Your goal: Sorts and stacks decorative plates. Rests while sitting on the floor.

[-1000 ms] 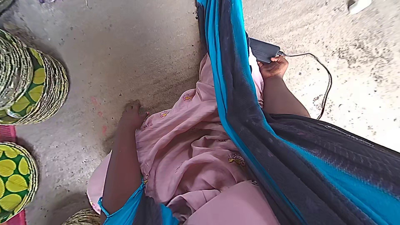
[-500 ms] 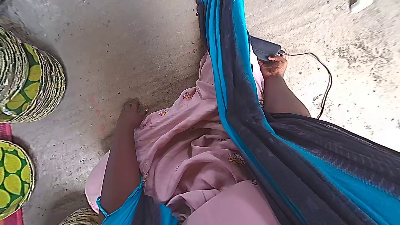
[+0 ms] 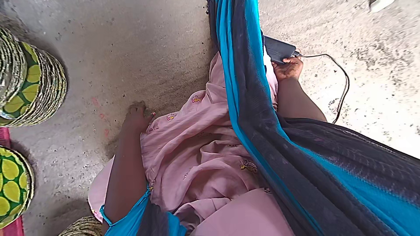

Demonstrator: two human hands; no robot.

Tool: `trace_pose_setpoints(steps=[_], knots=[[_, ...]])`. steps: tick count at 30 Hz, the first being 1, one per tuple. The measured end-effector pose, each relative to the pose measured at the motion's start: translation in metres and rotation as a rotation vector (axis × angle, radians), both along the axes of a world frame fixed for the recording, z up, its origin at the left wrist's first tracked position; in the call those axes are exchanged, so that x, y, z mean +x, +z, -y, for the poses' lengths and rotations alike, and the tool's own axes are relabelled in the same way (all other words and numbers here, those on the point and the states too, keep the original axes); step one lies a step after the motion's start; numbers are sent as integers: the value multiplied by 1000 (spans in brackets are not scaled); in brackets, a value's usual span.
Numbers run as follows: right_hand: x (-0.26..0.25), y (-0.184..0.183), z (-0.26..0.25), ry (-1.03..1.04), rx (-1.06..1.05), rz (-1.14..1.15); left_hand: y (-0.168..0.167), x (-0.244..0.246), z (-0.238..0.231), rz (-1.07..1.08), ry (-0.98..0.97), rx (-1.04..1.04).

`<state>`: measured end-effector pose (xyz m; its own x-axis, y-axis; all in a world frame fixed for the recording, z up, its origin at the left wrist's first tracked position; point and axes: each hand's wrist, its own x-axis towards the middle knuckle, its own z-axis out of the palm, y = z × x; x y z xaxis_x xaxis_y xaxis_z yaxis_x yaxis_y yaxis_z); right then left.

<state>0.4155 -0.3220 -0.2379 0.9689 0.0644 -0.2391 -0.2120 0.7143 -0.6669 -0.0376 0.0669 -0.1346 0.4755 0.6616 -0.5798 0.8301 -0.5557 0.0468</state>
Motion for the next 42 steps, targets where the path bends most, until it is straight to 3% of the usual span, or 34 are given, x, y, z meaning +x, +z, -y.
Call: trace_pose_setpoints(steps=[8, 12, 24, 33, 42], knots=[[-1, 3, -1, 12, -10, 22, -1, -1, 1, 2, 2, 7], [3, 8, -4, 137, -2, 176, -1, -1, 1, 10, -6, 13], [14, 10, -10, 226, 91, 456, -3, 0, 1, 2, -19, 38], [14, 10, -7, 246, -18, 484, -2, -1, 2, 23, -26, 30], [8, 4, -8, 217, 31, 393, -3, -1, 0, 9, -27, 26]])
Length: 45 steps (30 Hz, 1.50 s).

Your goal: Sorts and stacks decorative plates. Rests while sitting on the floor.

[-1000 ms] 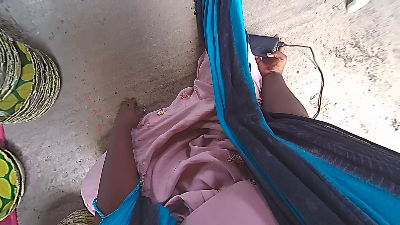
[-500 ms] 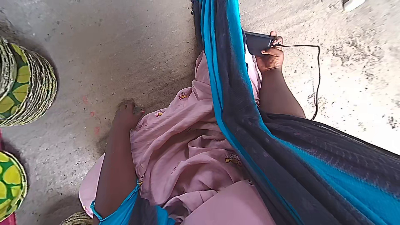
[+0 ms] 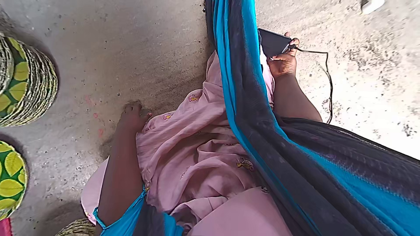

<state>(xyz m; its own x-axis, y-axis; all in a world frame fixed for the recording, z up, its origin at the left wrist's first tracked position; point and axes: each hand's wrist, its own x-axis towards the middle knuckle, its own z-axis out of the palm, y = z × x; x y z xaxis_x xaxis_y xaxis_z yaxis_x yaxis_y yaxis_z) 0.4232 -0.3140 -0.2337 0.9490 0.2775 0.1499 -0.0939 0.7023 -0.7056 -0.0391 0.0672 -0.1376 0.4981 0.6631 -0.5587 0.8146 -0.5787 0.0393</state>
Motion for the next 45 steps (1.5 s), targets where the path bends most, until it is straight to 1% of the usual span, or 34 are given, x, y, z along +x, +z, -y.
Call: trace_pose_setpoints(steps=[6, 14, 18, 21, 24, 29, 32, 35, 36, 40, 42, 44, 45], knots=[[3, -4, 3, 54, 21, 8, 2, 1, 2, 5, 32, -11], [0, -6, 7, 58, -42, -4, 3, 2, 4, 8, 33, -10], [-1, -9, 9, 14, -77, 1, 2, 1, 3, 11, 32, -11], [-1, -10, 7, -73, -105, -59, 3, 1, 3, 14, 27, -11], [-2, -11, 5, -115, -106, -92, 2, 1, 3, 0, 12, -7], [-2, -12, 5, -114, -75, -109, 1, 0, 1, 11, 13, -16], [-2, -7, 4, -167, -48, -257, -1, 0, 0, 12, 9, -11], [-2, 3, -3, -247, -123, -477, -2, -1, -1, 16, 22, 2], [0, 4, -4, -294, -154, -500, -2, -1, -1, 11, 23, 3], [1, 8, -8, -531, -263, -436, -8, 1, -1, 17, 28, 4], [-1, 7, -4, -581, -308, -409, -9, 1, 2, 19, 33, 10], [-6, 10, -3, -616, -429, -376, -2, 2, 3, 10, 47, 7], [-11, 17, -1, -622, -539, -359, 4, 4, 4, 22, 51, -7]])
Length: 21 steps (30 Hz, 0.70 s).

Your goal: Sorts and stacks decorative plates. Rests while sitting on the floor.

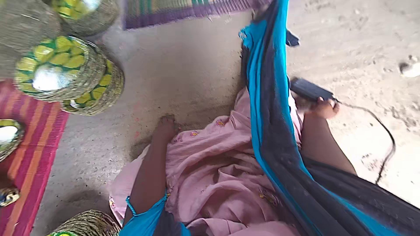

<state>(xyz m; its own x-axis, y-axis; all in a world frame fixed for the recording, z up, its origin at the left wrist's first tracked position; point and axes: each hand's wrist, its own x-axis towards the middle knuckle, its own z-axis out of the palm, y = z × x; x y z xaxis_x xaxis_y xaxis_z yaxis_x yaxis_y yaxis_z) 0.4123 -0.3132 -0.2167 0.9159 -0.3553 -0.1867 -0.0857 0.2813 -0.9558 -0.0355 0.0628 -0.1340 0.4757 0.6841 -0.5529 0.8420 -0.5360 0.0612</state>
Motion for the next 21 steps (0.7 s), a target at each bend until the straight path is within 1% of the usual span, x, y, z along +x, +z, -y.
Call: trace_pose_setpoints(steps=[1, 4, 7, 9, 11, 14, 16, 18, 19, 20, 21], knots=[[-4, 7, 2, -9, -84, -23, 5, 2, 1, 10, -9, -17], [-4, 9, 8, 11, -237, -67, 13, 4, 4, 17, -15, -26], [-12, 33, -3, -4, -342, -78, 21, 7, 6, -7, -4, -57], [-15, 52, -14, 27, -394, -35, 21, 6, 5, -3, 0, -72], [-14, 72, -26, 124, -403, 86, 21, 4, 4, 4, 5, -82], [-9, 93, -58, 343, -392, 350, 20, 1, 0, 17, 10, -97], [-17, 101, -84, 571, -473, 521, 19, 0, -1, 27, 17, -100], [-30, 105, -106, 894, -680, 650, 20, 0, -1, 19, 17, -103], [-33, 105, -116, 1069, -823, 694, 20, 0, 0, 15, 20, -106], [-36, 107, -125, 1223, -997, 705, 22, 0, 0, 7, 21, -109], [-40, 113, -132, 1346, -1175, 634, 23, -1, 1, -1, 20, -112]])
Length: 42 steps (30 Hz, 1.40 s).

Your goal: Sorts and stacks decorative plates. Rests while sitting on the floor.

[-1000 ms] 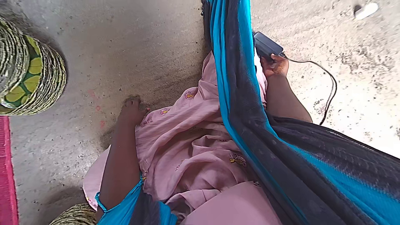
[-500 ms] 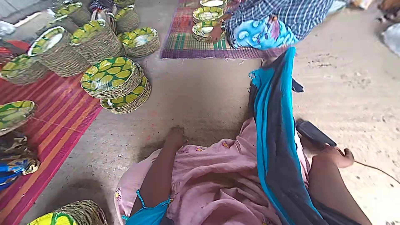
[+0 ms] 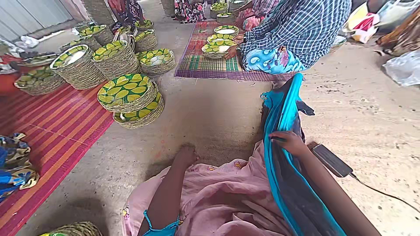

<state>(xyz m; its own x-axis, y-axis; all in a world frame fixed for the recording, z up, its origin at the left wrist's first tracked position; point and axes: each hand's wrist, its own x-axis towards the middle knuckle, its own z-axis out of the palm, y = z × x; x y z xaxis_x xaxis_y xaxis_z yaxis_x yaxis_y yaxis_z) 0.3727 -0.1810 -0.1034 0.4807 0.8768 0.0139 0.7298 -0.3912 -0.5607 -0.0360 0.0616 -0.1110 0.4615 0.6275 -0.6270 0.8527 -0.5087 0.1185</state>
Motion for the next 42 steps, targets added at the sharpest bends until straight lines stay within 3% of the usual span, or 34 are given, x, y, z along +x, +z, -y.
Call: trace_pose_setpoints(steps=[3, 8, 12, 15, 18, 22, 27, 30, 34, 37, 39, 40, 42], knots=[[-1, 18, -15, -58, -309, 53, 1, -4, 3, 9, 5, -4], [-2, 61, -54, -139, -405, 149, 6, -15, 2, 65, 72, -68], [-12, 98, -108, 80, -392, 13, 23, -20, -9, 200, 189, -35], [-23, 106, -157, 234, -395, 0, 32, -28, -19, 340, 289, -20], [-48, 101, -210, 318, -425, 121, 27, -35, -31, 591, 411, -63], [-71, 49, -282, 423, -422, 280, 28, -45, -44, 927, 637, -237], [-108, 17, -349, 369, -262, 428, 28, -45, -69, 1078, 922, -293], [-120, 8, -381, 304, -293, 445, 24, -43, -94, 1118, 1004, -317], [-157, -1, -371, 348, -109, 505, 28, -49, -112, 1215, 1098, -301], [-208, -10, -315, 895, 82, 317, 28, -60, -120, 1322, 1197, -289], [-232, -21, -289, 1274, 88, 118, 23, -71, -127, 1253, 1263, -186], [-231, -24, -286, 1343, 97, 63, 20, -78, -131, 1165, 1267, -72], [-206, -22, -301, 1186, 169, 39, 22, -90, -139, 1027, 1208, 65]])
